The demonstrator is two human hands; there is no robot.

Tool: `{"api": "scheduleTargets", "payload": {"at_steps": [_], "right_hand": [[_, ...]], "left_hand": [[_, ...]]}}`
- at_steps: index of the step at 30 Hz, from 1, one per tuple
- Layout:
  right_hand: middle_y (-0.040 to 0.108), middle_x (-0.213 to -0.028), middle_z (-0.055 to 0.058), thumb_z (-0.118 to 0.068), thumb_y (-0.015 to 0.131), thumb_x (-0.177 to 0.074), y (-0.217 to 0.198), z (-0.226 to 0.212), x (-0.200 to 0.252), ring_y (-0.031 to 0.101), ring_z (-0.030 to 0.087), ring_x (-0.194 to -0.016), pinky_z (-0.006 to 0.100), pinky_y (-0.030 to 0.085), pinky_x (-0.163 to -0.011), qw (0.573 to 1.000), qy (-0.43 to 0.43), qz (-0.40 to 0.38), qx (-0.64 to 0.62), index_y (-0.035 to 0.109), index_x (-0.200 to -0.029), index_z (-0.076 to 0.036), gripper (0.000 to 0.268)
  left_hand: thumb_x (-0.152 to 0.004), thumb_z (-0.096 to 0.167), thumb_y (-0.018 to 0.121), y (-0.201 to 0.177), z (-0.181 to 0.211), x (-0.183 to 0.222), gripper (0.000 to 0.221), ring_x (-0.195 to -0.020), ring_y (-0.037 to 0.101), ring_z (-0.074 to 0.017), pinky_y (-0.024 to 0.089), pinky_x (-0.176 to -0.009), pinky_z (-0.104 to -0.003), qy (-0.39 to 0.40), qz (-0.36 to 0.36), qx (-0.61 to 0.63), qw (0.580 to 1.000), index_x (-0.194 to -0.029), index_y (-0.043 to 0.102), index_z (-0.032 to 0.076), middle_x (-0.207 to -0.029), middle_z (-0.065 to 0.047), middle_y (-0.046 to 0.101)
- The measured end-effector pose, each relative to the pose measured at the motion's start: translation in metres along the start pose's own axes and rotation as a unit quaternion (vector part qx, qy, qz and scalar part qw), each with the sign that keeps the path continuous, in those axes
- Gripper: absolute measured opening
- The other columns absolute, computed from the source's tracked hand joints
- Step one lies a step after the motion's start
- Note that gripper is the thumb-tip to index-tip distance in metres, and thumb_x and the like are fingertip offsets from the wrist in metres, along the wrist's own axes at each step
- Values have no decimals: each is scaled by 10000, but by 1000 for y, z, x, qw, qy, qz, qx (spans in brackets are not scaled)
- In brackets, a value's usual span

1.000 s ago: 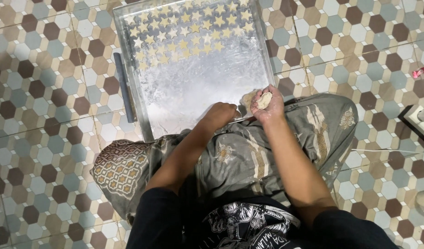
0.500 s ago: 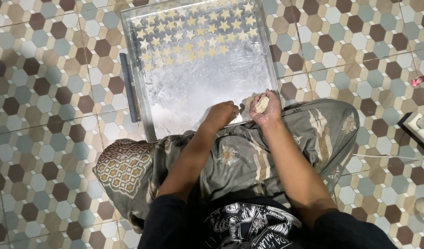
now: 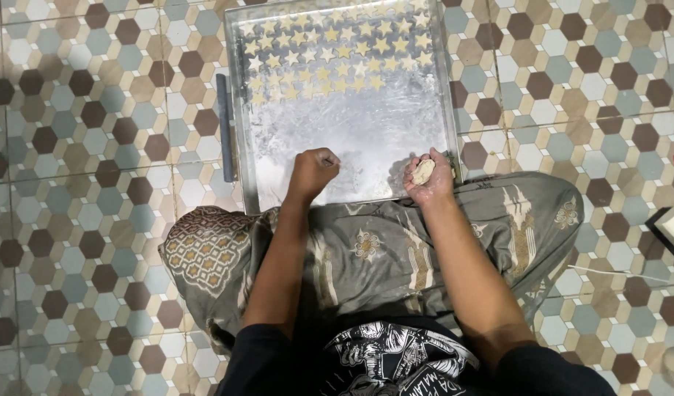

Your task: A person sits on the floor and manually shapes dough into small balls, placing them onto a baking tray that already contains star-shaped cookies.

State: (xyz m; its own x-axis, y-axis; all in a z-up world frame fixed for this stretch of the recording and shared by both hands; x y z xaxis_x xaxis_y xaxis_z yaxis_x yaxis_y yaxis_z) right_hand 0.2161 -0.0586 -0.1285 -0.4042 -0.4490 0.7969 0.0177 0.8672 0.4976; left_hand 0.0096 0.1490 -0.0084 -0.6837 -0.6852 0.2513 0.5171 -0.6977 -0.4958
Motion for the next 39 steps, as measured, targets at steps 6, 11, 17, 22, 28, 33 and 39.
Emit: {"api": "scheduleTargets", "payload": {"at_steps": [6, 11, 17, 22, 28, 33, 39], "right_hand": [[627, -686, 16, -413, 580, -951, 0, -3, 4, 611, 193, -599, 293, 479, -524, 1000, -3, 25, 11, 592, -730, -211, 300], [636, -683, 13, -407, 591, -948, 3, 2, 1, 608, 182, -588, 286, 480, -514, 999, -2, 29, 27, 586, -724, -215, 294], [618, -676, 11, -403, 584, -946, 3, 6, 3, 595, 191, -580, 290, 466, -507, 999, -2, 42, 24, 579, -738, -212, 283], [610, -661, 25, -393, 572, -957, 2, 5, 3, 598, 199, -574, 293, 466, -503, 999, -10, 34, 18, 579, -727, -196, 303], [619, -663, 35, -385, 578, -948, 1, 6, 4, 610, 197, -580, 292, 469, -505, 1000, -10, 24, 15, 582, -725, -196, 292], [636, -636, 52, -424, 689, -886, 10, 12, 9, 608, 185, -538, 261, 461, -484, 1000, 8, -25, 13, 596, -677, -177, 337], [572, -557, 22, -362, 743, -869, 32, 21, 32, 527, 148, -452, 219, 390, -394, 995, 23, -85, 40, 595, -629, -194, 328]], "left_hand": [[-828, 93, 689, -129, -52, 49, 120, -868, 725, -343, 555, -799, -420, -25, 171, -100, 980, -866, 794, 138, -825, -123, 755], [-796, 197, 665, -210, -176, 60, 113, -686, 692, -252, 530, -669, -340, -172, 152, -183, 956, -836, 770, 183, -666, -33, 696], [-784, 115, 693, -205, -201, 55, 140, -780, 714, -447, 567, -757, -512, -220, 140, -151, 953, -878, 795, 98, -763, -222, 720], [-813, 125, 683, -197, -227, 34, 139, -792, 721, -435, 573, -740, -501, -226, 106, -137, 959, -885, 803, 128, -798, -206, 736], [-825, 42, 667, -200, -209, 51, 178, -666, 705, -435, 610, -608, -460, -216, 143, -114, 959, -927, 807, 82, -778, -254, 717], [-865, 66, 652, -197, -174, 59, 207, -794, 709, -469, 582, -652, -523, -172, 147, -134, 965, -1022, 781, 23, -853, -267, 727], [-924, 113, 626, -194, -152, 58, 246, -816, 709, -389, 577, -687, -490, -152, 147, -101, 972, -1102, 790, 70, -921, -208, 743]]}}
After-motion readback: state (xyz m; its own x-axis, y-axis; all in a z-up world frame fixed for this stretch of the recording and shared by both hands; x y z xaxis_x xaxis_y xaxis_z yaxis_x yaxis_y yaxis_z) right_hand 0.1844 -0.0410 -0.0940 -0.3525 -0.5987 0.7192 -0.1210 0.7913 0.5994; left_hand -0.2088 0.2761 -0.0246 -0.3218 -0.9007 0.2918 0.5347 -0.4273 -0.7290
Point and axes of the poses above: each hand's wrist, its own x-axis away from the middle knuckle, its own y-axis out of the palm, z = x × y, the point moved 9 cm from there along -x, towards the middle knuckle
